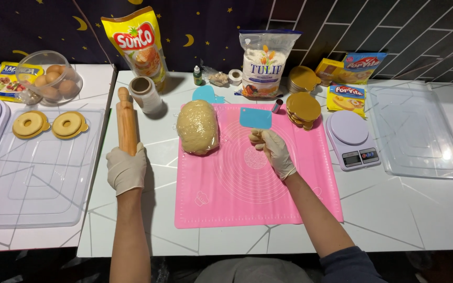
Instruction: Kneading, scraping, and dividing dough on a silicone mat in a bakery setting.
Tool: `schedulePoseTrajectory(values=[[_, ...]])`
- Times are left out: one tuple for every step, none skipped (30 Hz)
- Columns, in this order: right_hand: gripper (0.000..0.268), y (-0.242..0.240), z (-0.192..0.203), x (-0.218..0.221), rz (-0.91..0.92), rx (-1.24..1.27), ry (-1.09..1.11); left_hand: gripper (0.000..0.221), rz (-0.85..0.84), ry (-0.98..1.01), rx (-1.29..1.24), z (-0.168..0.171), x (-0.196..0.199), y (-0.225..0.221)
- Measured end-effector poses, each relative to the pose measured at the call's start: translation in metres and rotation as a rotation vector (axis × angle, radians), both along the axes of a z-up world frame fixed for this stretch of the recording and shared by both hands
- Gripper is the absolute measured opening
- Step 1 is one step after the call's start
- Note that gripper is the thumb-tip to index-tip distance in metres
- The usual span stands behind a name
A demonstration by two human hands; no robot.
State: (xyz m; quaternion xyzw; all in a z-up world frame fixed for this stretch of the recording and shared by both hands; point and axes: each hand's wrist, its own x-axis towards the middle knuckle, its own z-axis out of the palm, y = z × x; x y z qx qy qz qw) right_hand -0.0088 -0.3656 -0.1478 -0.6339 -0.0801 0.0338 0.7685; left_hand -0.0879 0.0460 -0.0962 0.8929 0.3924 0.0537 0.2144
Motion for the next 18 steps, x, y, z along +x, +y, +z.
schedulePoseTrajectory(values=[[0.039,0.0,0.001,-0.001,0.001,-0.002,0.009,0.066,0.021,-0.028,-0.009,0.005,-0.005,-0.002],[0.039,0.001,0.002,0.0,0.0,-0.002,0.016,0.066,0.04,-0.058,-0.015,0.011,-0.008,-0.004],[0.039,0.001,0.005,0.0,-0.001,-0.001,0.012,0.066,0.038,-0.062,-0.014,0.019,-0.015,-0.01],[0.039,0.001,0.008,-0.001,-0.003,0.007,0.022,0.063,0.059,-0.168,-0.003,0.027,-0.023,-0.017],[0.039,0.001,0.01,-0.003,-0.004,0.014,0.032,0.062,0.079,-0.275,0.009,0.034,-0.031,-0.023],[0.039,0.001,0.005,-0.001,-0.003,0.015,0.034,0.062,0.079,-0.273,0.01,0.049,-0.037,-0.035],[0.039,0.0,0.0,0.001,-0.003,0.018,0.028,0.06,0.04,-0.349,0.024,0.063,-0.043,-0.047],[0.039,0.0,-0.004,0.004,-0.001,0.02,0.02,0.058,0.003,-0.427,0.037,0.078,-0.049,-0.059],[0.039,0.001,-0.001,0.003,0.001,0.02,0.021,0.058,0.005,-0.426,0.037,0.096,-0.052,-0.067],[0.039,0.001,0.002,0.001,0.001,0.014,0.025,0.056,-0.075,-0.395,-0.036,0.113,-0.054,-0.076],[0.038,0.001,0.005,-0.001,0.001,0.007,0.029,0.054,-0.154,-0.364,-0.108,0.13,-0.057,-0.085],[0.038,0.001,0.009,-0.004,0.002,0.006,0.031,0.054,-0.154,-0.363,-0.109,0.123,-0.051,-0.084],[0.039,0.001,0.014,-0.006,0.006,-0.005,0.029,0.057,-0.223,-0.305,-0.07,0.115,-0.044,-0.084],[0.04,0.001,0.019,-0.008,0.008,-0.016,0.025,0.06,-0.294,-0.25,-0.03,0.109,-0.037,-0.084],[0.04,0.0,0.015,-0.005,0.007,-0.015,0.024,0.06,-0.296,-0.251,-0.03,0.093,-0.028,-0.079],[0.04,0.0,0.01,-0.004,0.007,-0.002,0.031,0.062,-0.301,-0.196,-0.007,0.078,-0.017,-0.074],[0.039,-0.001,0.006,-0.002,0.007,0.012,0.037,0.065,-0.306,-0.141,0.016,0.062,-0.007,-0.07],[0.039,-0.001,0.009,-0.003,0.003,0.013,0.036,0.065,-0.31,-0.142,0.016,0.055,-0.001,-0.067]])
